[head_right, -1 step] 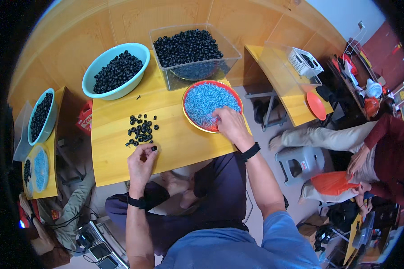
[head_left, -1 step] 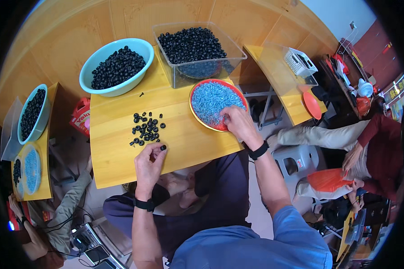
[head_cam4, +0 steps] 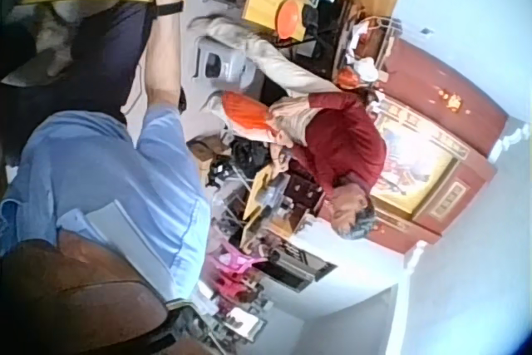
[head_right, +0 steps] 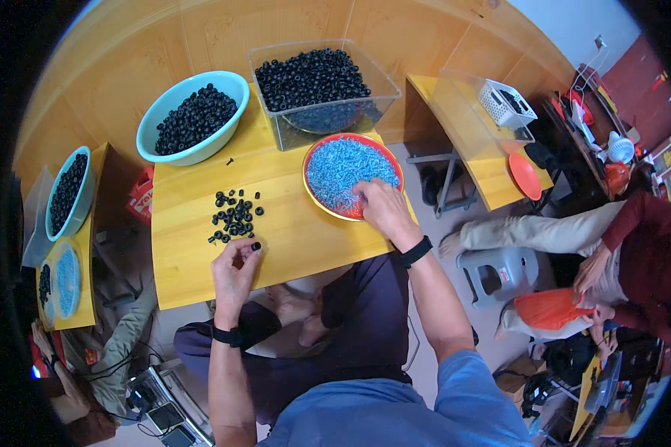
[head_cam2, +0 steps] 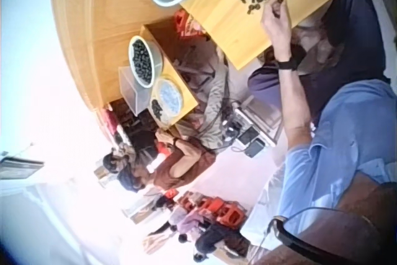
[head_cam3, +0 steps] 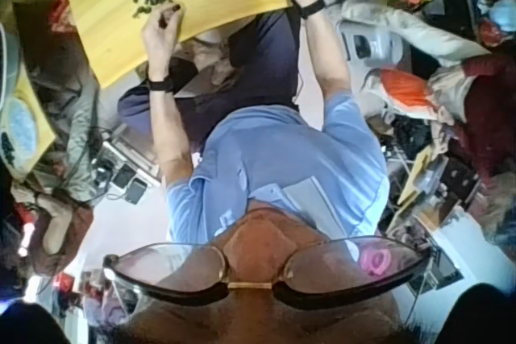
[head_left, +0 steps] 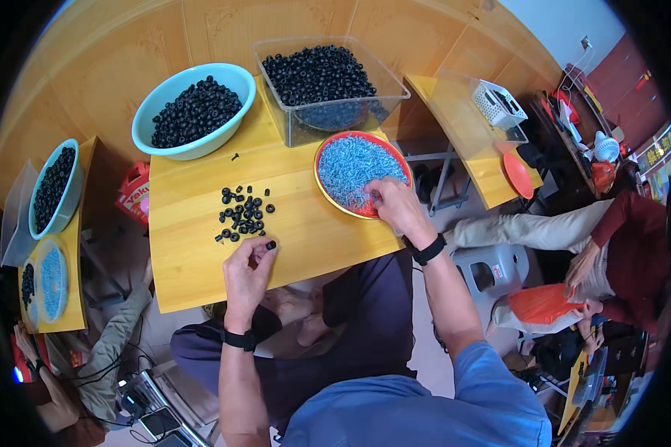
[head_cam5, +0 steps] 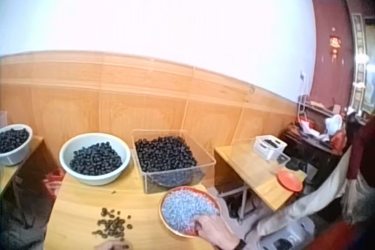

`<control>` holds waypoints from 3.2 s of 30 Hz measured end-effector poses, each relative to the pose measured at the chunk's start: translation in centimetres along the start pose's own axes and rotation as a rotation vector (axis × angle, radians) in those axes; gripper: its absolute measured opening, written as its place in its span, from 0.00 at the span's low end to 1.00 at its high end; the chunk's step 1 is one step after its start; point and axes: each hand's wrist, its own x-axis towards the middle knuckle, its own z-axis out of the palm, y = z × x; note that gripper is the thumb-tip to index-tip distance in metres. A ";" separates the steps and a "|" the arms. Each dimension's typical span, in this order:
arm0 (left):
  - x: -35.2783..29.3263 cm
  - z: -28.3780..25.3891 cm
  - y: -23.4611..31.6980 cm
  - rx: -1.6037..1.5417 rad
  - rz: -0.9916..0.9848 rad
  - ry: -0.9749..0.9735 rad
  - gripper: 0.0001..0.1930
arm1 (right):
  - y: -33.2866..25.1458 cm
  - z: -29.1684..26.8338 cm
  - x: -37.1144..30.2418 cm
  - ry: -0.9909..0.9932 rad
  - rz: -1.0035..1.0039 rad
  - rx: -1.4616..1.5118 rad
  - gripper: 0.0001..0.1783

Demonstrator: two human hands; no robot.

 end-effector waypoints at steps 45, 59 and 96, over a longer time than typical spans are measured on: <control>-0.1 0.2 0.2 -0.006 -0.003 0.007 0.09 | 0.1 -1.2 0.2 0.038 0.159 0.049 0.05; -0.1 0.0 0.2 0.032 0.013 -0.009 0.08 | 0.1 -0.8 0.2 -0.136 0.132 -0.054 0.08; 0.0 0.0 0.5 0.029 0.002 -0.014 0.08 | 1.4 -1.3 0.4 -0.037 0.172 -0.050 0.06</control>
